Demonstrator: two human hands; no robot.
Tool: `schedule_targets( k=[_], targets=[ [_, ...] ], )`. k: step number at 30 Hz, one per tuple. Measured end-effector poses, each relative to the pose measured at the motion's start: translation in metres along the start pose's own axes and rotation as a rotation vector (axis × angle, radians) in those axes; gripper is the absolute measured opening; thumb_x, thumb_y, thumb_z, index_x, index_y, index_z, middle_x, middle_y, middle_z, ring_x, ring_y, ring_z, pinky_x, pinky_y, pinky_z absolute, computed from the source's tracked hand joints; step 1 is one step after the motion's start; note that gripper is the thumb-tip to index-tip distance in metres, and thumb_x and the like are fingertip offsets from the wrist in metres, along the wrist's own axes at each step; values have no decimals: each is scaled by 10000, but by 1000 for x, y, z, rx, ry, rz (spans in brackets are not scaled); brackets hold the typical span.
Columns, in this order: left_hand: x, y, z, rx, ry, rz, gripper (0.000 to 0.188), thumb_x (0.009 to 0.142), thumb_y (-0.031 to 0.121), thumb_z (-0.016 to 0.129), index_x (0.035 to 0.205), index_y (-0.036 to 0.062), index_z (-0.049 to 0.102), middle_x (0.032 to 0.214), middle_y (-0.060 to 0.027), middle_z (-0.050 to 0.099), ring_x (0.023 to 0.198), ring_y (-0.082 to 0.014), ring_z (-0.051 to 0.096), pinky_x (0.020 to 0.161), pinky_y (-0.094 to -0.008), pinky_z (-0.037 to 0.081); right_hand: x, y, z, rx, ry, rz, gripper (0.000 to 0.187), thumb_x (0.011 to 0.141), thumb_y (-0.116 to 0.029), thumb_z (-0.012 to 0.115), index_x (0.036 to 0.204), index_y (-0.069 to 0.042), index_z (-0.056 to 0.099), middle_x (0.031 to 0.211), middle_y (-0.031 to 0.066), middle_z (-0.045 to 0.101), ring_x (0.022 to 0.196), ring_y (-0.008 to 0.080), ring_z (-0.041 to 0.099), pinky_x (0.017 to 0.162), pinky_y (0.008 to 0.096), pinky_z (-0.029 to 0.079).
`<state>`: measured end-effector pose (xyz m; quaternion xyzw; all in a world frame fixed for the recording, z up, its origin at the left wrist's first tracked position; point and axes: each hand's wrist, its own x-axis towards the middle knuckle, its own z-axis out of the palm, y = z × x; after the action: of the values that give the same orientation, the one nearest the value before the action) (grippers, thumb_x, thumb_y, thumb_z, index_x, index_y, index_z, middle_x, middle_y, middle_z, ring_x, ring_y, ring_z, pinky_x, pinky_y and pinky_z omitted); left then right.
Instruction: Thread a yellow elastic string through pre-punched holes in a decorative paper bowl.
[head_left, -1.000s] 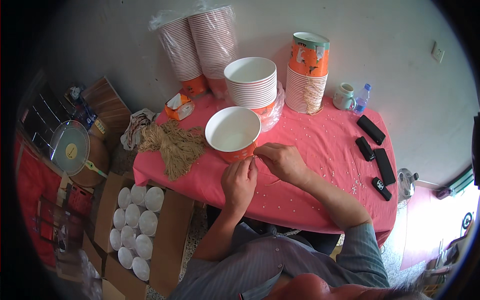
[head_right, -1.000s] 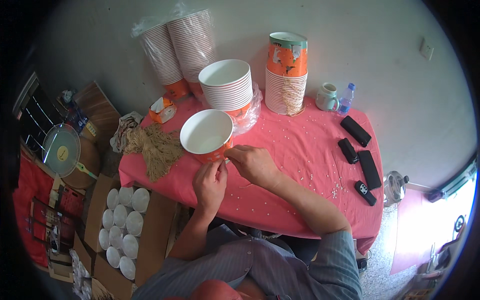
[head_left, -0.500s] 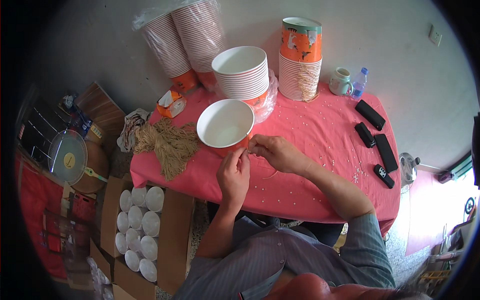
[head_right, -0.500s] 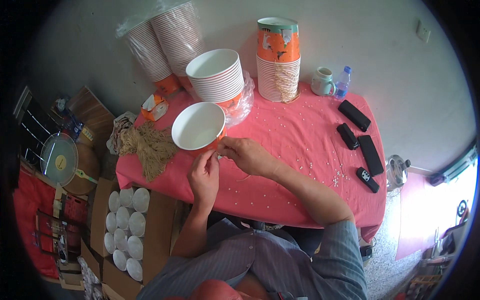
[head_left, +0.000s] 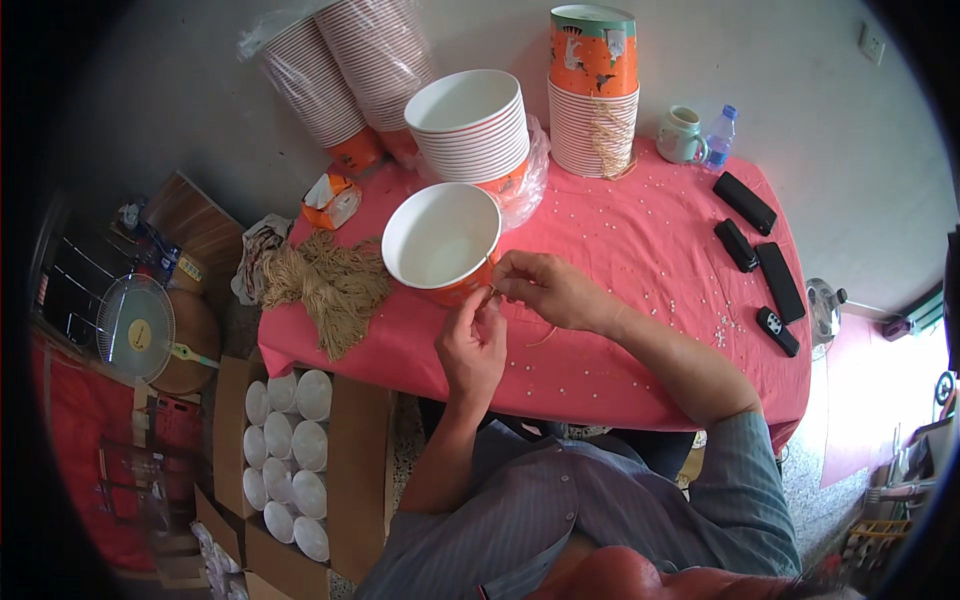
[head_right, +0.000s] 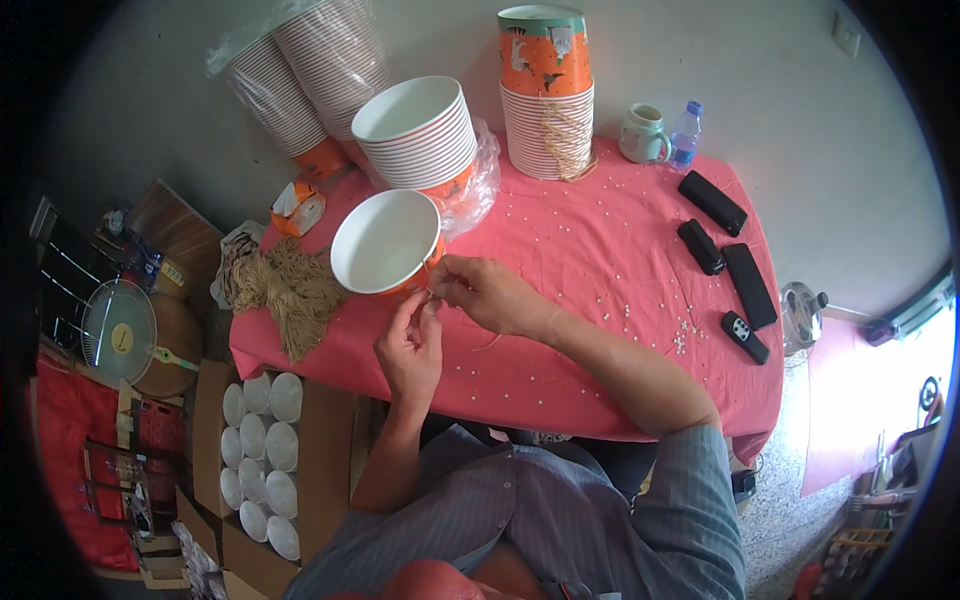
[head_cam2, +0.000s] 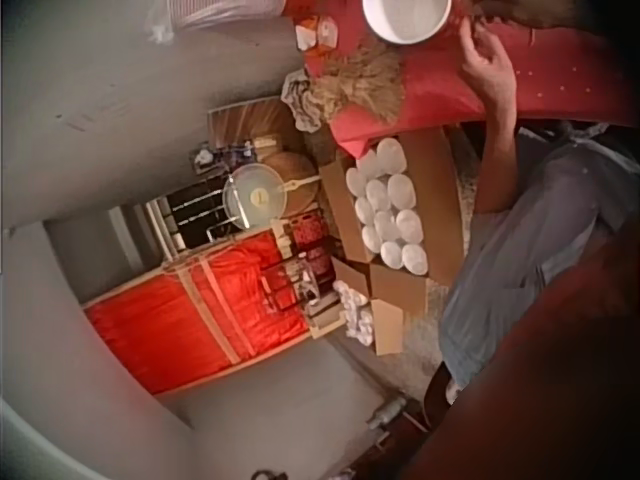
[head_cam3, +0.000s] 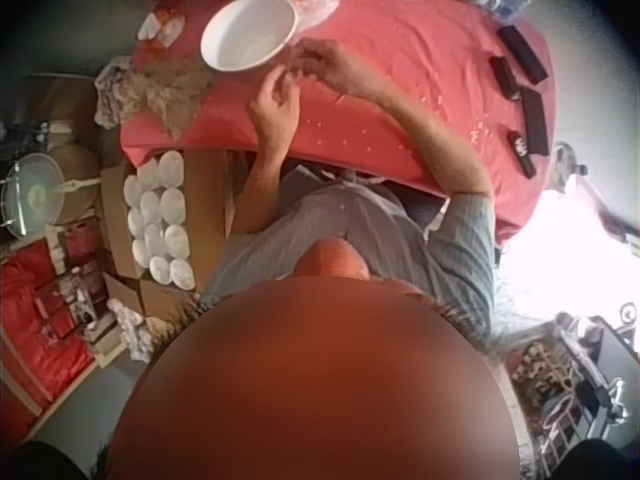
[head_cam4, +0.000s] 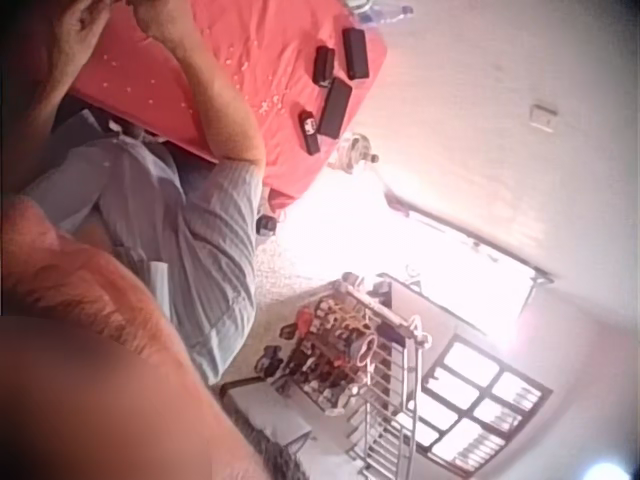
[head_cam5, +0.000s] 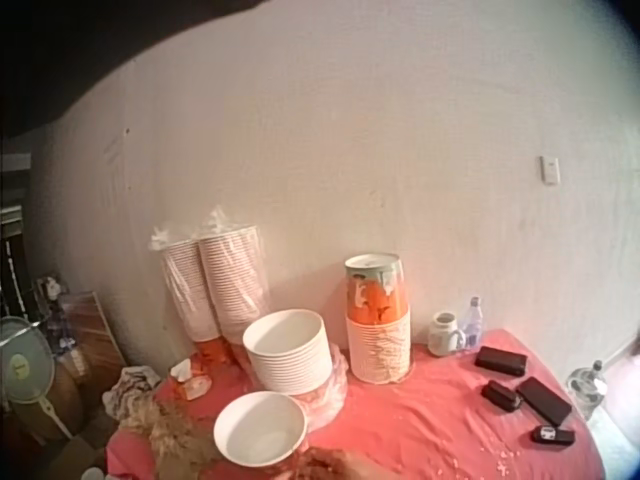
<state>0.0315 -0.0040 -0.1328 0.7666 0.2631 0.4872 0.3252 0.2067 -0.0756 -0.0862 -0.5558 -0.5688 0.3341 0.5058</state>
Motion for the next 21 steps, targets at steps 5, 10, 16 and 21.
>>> schedule_targets(
  k=[5,10,16,21],
  targets=[
    [0,-5,1,36,23,28,195,1043,82,754,1206,-23,772,937,-65,821,745,-48,686,654,-255,535,-2,-1,3,-63,16,-16,139,1084,-84,649,1173,14,688,1066,94,760,1010,169,723,937,352,583],
    [2,2,2,-185,-34,-186,128,1060,60,725,1157,-20,745,966,-83,804,830,-115,730,730,-277,564,-2,0,-2,-1,18,-15,145,1097,-95,637,1188,2,696,1061,68,763,962,143,710,883,323,580],
    [0,-7,2,-475,-88,-401,168,1109,90,677,1191,-51,717,1036,-65,798,901,-87,708,779,-237,541,0,-7,-10,183,53,126,166,1081,-87,639,1204,9,698,1002,55,766,908,116,706,825,298,569],
    [-2,4,10,-693,-65,-511,182,1103,146,696,1182,-12,738,1061,-76,801,939,-97,722,775,-251,550,0,-1,-15,199,26,118,182,1065,-60,665,1234,8,677,988,30,767,953,96,703,830,282,561]
  ],
)
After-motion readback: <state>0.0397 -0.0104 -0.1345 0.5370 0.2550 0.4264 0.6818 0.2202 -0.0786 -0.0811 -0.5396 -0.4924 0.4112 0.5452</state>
